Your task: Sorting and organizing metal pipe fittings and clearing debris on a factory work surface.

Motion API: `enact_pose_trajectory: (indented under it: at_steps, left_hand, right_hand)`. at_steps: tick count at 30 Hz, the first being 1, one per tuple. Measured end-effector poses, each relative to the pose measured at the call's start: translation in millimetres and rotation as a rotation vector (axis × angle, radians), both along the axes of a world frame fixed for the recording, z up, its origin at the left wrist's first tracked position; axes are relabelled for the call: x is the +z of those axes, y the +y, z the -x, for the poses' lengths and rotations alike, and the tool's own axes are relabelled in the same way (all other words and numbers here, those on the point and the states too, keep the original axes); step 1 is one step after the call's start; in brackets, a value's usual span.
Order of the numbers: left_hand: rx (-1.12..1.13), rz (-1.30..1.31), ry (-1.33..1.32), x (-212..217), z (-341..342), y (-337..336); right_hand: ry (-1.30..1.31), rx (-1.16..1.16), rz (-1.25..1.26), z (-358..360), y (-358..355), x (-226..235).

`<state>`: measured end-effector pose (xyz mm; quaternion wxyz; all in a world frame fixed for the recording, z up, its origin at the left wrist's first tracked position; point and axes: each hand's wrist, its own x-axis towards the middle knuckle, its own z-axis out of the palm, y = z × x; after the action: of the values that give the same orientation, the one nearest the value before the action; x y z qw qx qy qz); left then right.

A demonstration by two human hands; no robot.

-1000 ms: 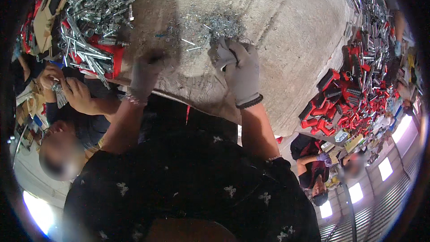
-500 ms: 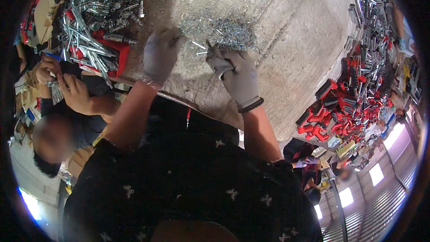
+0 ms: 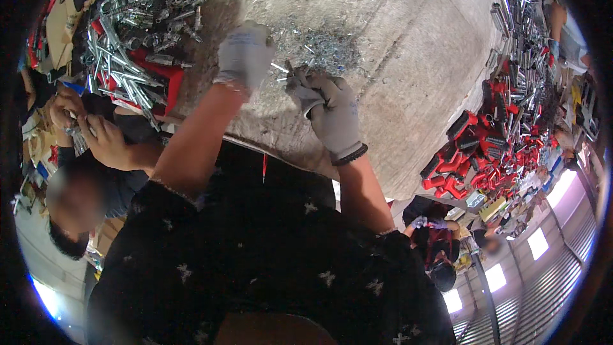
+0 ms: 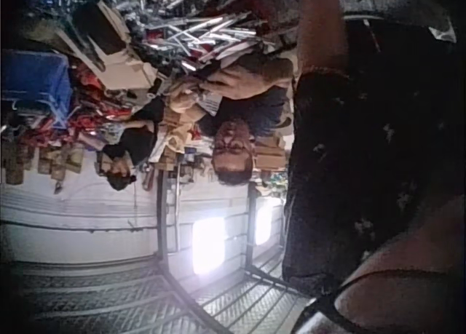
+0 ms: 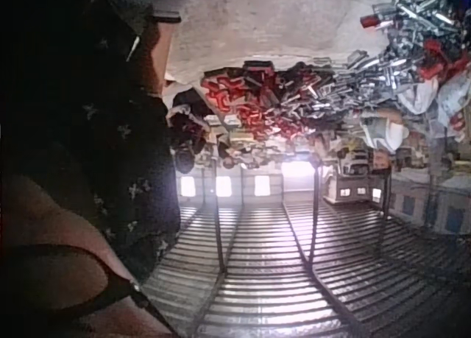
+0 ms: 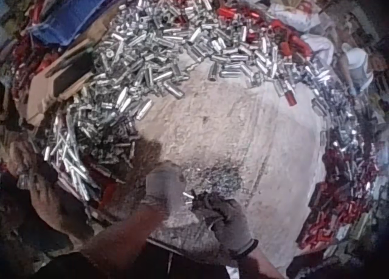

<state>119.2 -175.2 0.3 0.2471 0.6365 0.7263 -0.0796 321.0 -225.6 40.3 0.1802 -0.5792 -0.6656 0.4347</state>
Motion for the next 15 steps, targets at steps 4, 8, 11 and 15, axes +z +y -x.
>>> enact_pose_trajectory:
  at_steps: [4, 8, 11, 15]
  left_hand:
    - [0.481, 0.020, -0.757, 5, 35, -14]
    - [0.319, -0.117, -0.947, 8, 38, -40]
    - [0.473, -0.283, -0.725, 27, 66, -54]
    - [0.449, -0.578, -0.195, 64, 122, -85]
  right_hand:
    - [-0.023, 0.017, -0.010, -4, 0, 2]
    - [-0.030, 0.022, -0.041, -12, -6, -6]
    - [-0.023, -0.021, -0.038, -15, -6, -3]
    - [-0.090, -0.090, -0.022, -21, -3, -5]
